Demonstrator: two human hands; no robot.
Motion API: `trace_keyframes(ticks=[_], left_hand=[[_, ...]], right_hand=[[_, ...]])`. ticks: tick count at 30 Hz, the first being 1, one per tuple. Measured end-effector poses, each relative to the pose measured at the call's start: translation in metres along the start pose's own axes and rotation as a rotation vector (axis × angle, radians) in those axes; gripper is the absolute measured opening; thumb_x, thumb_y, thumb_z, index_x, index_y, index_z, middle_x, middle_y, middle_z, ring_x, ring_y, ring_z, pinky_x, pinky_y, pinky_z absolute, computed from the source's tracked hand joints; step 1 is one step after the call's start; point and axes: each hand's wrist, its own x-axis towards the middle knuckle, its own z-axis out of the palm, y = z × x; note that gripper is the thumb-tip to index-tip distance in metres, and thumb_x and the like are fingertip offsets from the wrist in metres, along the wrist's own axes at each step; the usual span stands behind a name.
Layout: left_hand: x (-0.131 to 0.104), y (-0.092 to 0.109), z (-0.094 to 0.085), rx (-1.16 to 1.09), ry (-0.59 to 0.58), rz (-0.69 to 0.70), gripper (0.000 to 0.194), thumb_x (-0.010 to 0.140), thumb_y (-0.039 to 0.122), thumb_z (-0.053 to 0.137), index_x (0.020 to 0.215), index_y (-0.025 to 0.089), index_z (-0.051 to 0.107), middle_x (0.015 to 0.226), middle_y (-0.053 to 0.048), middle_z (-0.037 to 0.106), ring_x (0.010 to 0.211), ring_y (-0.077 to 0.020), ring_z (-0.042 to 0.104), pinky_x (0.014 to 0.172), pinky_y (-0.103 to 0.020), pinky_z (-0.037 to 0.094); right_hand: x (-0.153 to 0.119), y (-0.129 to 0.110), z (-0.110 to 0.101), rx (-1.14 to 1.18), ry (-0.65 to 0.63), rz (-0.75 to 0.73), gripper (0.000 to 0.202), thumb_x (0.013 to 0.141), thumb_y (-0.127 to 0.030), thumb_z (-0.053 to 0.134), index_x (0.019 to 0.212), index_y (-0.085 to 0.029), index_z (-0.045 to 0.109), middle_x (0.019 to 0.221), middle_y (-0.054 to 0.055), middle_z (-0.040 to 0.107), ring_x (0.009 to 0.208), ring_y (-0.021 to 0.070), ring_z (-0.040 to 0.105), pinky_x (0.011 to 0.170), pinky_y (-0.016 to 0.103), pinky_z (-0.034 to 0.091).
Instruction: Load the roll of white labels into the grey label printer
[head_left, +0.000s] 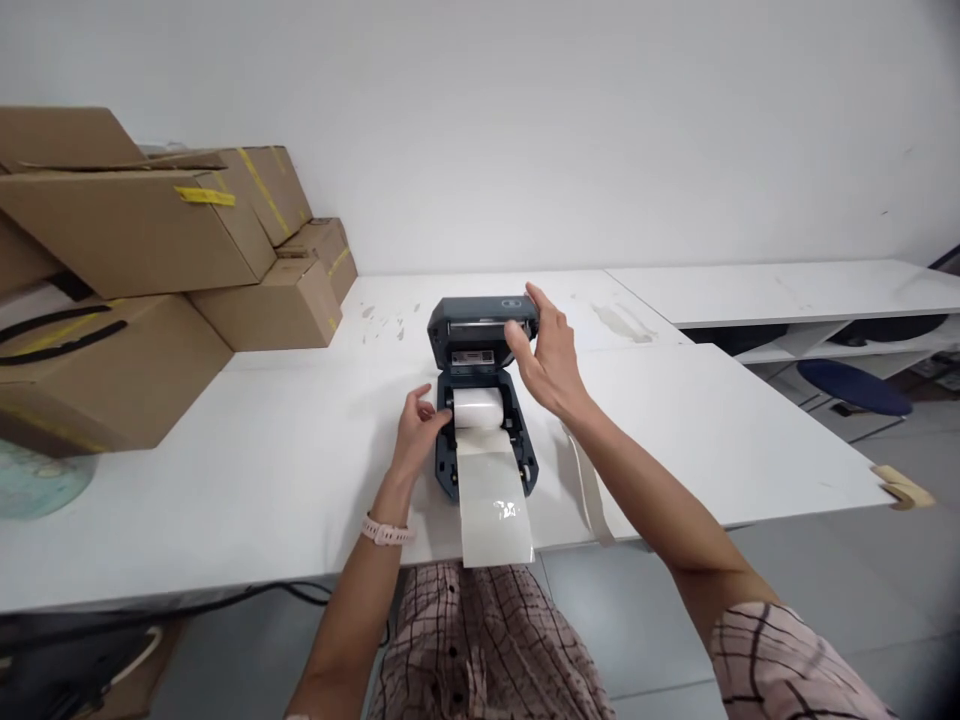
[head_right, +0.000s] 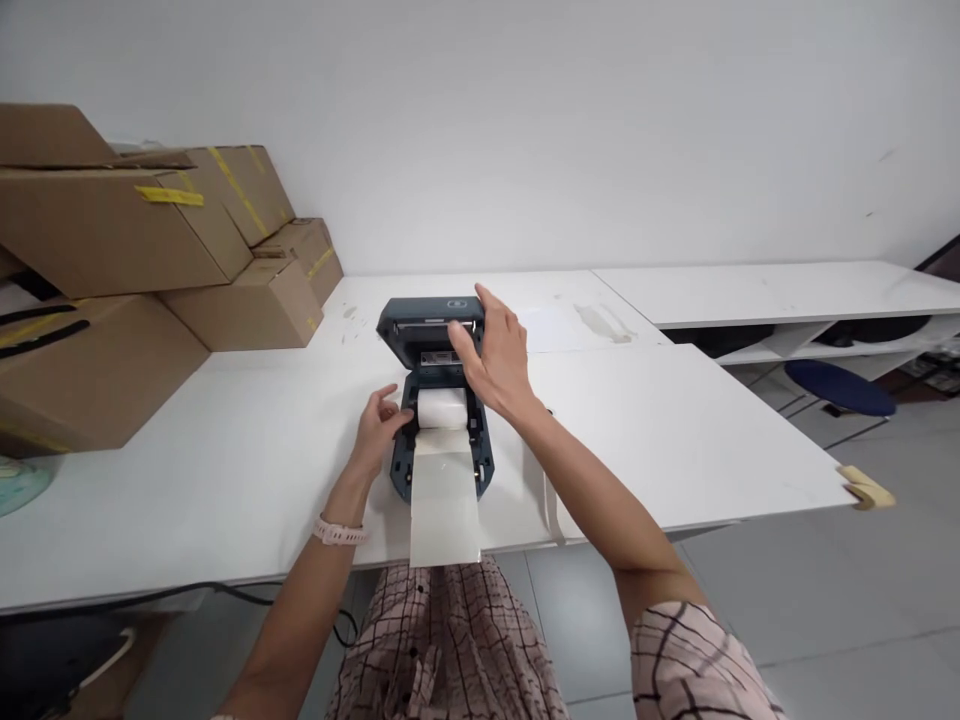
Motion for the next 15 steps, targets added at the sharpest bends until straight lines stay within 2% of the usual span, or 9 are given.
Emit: trace_keyframes(ticks=[3, 6, 8, 10, 12, 13, 15], left_hand=[[-0.005, -0.009, 0.002, -0.02, -0.119, -0.081, 0.066, 0.073, 0.031, 0.078, 0.135, 0.016, 0.058, 0.076, 0.005, 0.047, 0.07, -0.0133, 0.05, 0.067, -0.026, 0.043], [-0.01, -0.011, 0.001, -0.026, -0.116, -0.08, 0.066, 0.073, 0.03, 0.076, 0.134, 0.015, 0.059, 0.073, 0.006, 0.043, 0.067, -0.0126, 0.046, 0.064, -0.025, 0.039], [-0.01, -0.011, 0.001, -0.019, -0.106, -0.081, 0.065, 0.072, 0.028, 0.074, 0.135, 0.015, 0.059, 0.073, 0.006, 0.044, 0.067, -0.0127, 0.046, 0.064, -0.026, 0.039], [-0.009, -0.012, 0.001, -0.011, -0.105, -0.072, 0.065, 0.073, 0.027, 0.071, 0.136, 0.015, 0.059, 0.074, 0.005, 0.046, 0.068, -0.0131, 0.047, 0.065, -0.026, 0.039], [-0.008, -0.012, 0.001, 0.004, -0.108, -0.063, 0.065, 0.074, 0.026, 0.069, 0.137, 0.015, 0.059, 0.076, 0.004, 0.049, 0.069, -0.0136, 0.048, 0.065, -0.026, 0.04], [-0.008, -0.012, 0.001, 0.014, -0.109, -0.06, 0.064, 0.073, 0.024, 0.068, 0.137, 0.014, 0.059, 0.076, 0.004, 0.049, 0.069, -0.0137, 0.049, 0.064, -0.027, 0.039], [-0.007, -0.011, 0.002, 0.031, -0.112, -0.046, 0.063, 0.072, 0.021, 0.065, 0.135, 0.013, 0.061, 0.075, 0.004, 0.048, 0.067, -0.0133, 0.047, 0.063, -0.027, 0.038]], right_hand=[[0.039, 0.017, 0.013, -0.038, -0.026, 0.003, 0.073, 0.103, -0.07, 0.028, 0.16, -0.024, 0.028, 0.157, 0.016, 0.05, 0.141, 0.0378, 0.049, 0.116, 0.062, 0.038], [0.07, 0.036, 0.022, -0.07, -0.084, 0.051, 0.079, 0.102, -0.073, 0.023, 0.162, -0.022, 0.023, 0.151, 0.018, 0.053, 0.138, 0.0392, 0.052, 0.112, 0.063, 0.041], [0.079, 0.04, 0.025, -0.062, -0.048, 0.024, 0.083, 0.1, -0.076, 0.026, 0.162, -0.022, 0.021, 0.152, 0.019, 0.052, 0.14, 0.0404, 0.05, 0.111, 0.066, 0.041], [0.076, 0.034, 0.025, -0.099, 0.047, -0.089, 0.084, 0.099, -0.076, 0.033, 0.163, -0.023, 0.019, 0.16, 0.019, 0.042, 0.148, 0.0416, 0.04, 0.113, 0.068, 0.038], [0.062, 0.021, 0.022, -0.171, 0.083, -0.239, 0.079, 0.101, -0.069, 0.04, 0.164, -0.025, 0.02, 0.166, 0.016, 0.035, 0.153, 0.0401, 0.031, 0.117, 0.065, 0.036], [0.051, 0.014, 0.021, -0.199, 0.036, -0.309, 0.075, 0.102, -0.062, 0.043, 0.164, -0.025, 0.023, 0.164, 0.015, 0.037, 0.152, 0.039, 0.034, 0.117, 0.063, 0.037], [0.028, 0.005, 0.024, -0.226, -0.191, -0.399, 0.07, 0.102, -0.049, 0.05, 0.163, -0.025, 0.027, 0.153, 0.015, 0.053, 0.14, 0.0377, 0.05, 0.111, 0.058, 0.044]])
